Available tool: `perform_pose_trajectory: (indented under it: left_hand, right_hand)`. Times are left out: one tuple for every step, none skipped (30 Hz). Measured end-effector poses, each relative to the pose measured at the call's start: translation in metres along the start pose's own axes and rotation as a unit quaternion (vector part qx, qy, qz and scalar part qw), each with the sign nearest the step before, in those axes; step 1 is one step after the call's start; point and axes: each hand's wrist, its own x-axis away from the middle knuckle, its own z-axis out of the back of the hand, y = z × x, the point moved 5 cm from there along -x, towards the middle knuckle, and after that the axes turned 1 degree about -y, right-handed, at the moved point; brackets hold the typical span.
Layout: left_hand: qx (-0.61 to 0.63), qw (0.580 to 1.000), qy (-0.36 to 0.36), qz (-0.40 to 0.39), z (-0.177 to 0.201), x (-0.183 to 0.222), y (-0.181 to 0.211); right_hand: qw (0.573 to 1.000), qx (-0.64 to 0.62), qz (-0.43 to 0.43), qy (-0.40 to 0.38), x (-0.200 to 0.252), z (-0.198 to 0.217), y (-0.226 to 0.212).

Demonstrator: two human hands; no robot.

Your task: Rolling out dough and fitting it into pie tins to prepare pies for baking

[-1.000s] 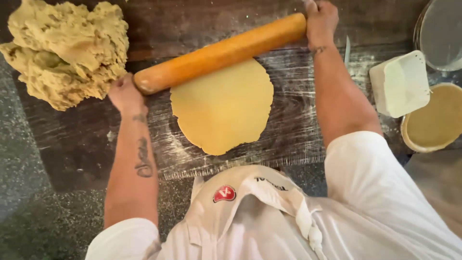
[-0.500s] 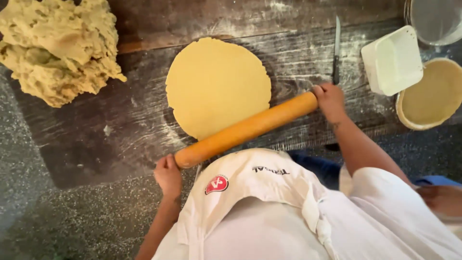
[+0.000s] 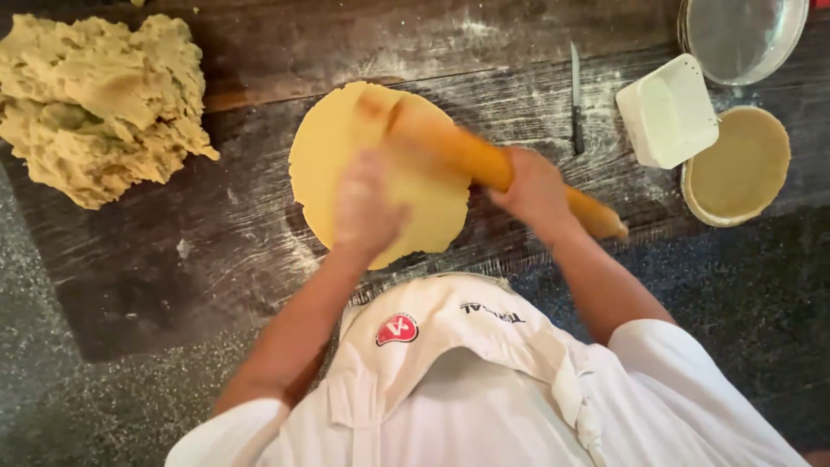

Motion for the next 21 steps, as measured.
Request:
perform_pose_trajectory:
  left_hand:
    - [-0.228,0.956,-0.156,-0.101,-0.049,0.009,-0.020]
    - [-0.436,0.827,-0.298,-0.192,-0.098,0.024,-0.050]
    - [-0.437,0.825,-0.300,-0.195,-0.103,0.025,-0.053]
    - [-0.428,0.815,-0.338,-0.196,-0.110,0.028,-0.058]
    - [-0.419,0.804,-0.375,-0.194,-0.117,0.032,-0.064]
    - [-0.420,0.803,-0.375,-0.194,-0.116,0.024,-0.063]
    - [-0.410,0.792,-0.410,-0.191,-0.116,0.019,-0.066]
    - [-0.401,0.779,-0.444,-0.187,-0.116,0.015,-0.068]
    - [-0.403,0.779,-0.443,-0.187,-0.099,0.010,-0.069]
    - [-0.384,0.843,-0.361,-0.109,-0.074,-0.004,-0.071]
    - [-0.359,0.892,-0.273,-0.033,-0.049,-0.017,-0.074]
    - [-0.361,0.891,-0.272,-0.037,-0.033,-0.022,-0.090]
    - [-0.394,0.890,-0.230,-0.002,-0.011,-0.019,-0.110]
    - [-0.425,0.885,-0.188,0.033,0.011,-0.015,-0.130]
    - [-0.425,0.884,-0.189,0.031,0.014,-0.018,-0.126]
    - [-0.427,0.879,-0.210,0.033,0.016,-0.019,-0.122]
    - [-0.428,0.874,-0.228,0.036,0.018,-0.021,-0.118]
    - [-0.428,0.874,-0.227,0.036,0.019,-0.023,-0.120]
    - [-0.407,0.892,-0.194,0.014,0.021,-0.026,-0.120]
    - [-0.385,0.909,-0.161,-0.007,0.023,-0.029,-0.119]
    - [-0.386,0.908,-0.160,-0.012,0.023,-0.026,-0.123]
  right_hand:
    - [0.995,-0.054,-0.078,-0.006,-0.006,0.000,0.019]
    - [0.982,-0.107,-0.155,-0.011,-0.012,0.000,0.039]
    - [0.981,-0.109,-0.158,-0.010,-0.018,-0.002,0.050]
    - [0.978,-0.111,-0.179,0.013,-0.023,-0.003,0.063]
    - [0.973,-0.113,-0.196,0.036,-0.030,-0.003,0.074]
    - [0.973,-0.115,-0.196,0.035,-0.029,-0.002,0.078]
    - [0.976,-0.096,-0.182,0.074,-0.029,0.003,0.078]
    - [0.976,-0.078,-0.169,0.113,-0.029,0.009,0.077]
    - [0.976,-0.080,-0.168,0.115,-0.020,-0.007,0.071]
    - [0.963,-0.039,-0.078,0.256,-0.008,-0.008,0.057]
    - [0.920,0.004,0.010,0.392,0.009,-0.012,0.041]
    - [0.918,0.003,0.008,0.396,0.009,-0.013,0.016]
    - [0.940,-0.202,-0.086,0.263,0.009,-0.032,0.002]
    - [0.895,-0.394,-0.173,0.113,0.015,-0.057,-0.020]
    - [0.895,-0.395,-0.175,0.115,0.010,-0.067,-0.025]
    - [0.875,-0.412,-0.232,0.104,0.008,-0.080,-0.026]
    - [0.853,-0.428,-0.285,0.092,0.004,-0.092,-0.027]
    - [0.853,-0.428,-0.285,0.093,-0.006,-0.107,-0.020]
    - [0.824,-0.475,-0.297,0.080,-0.014,-0.126,-0.013]
    - [0.793,-0.521,-0.308,0.066,-0.022,-0.145,-0.006]
    - [0.792,-0.522,-0.309,0.071,-0.014,-0.116,-0.017]
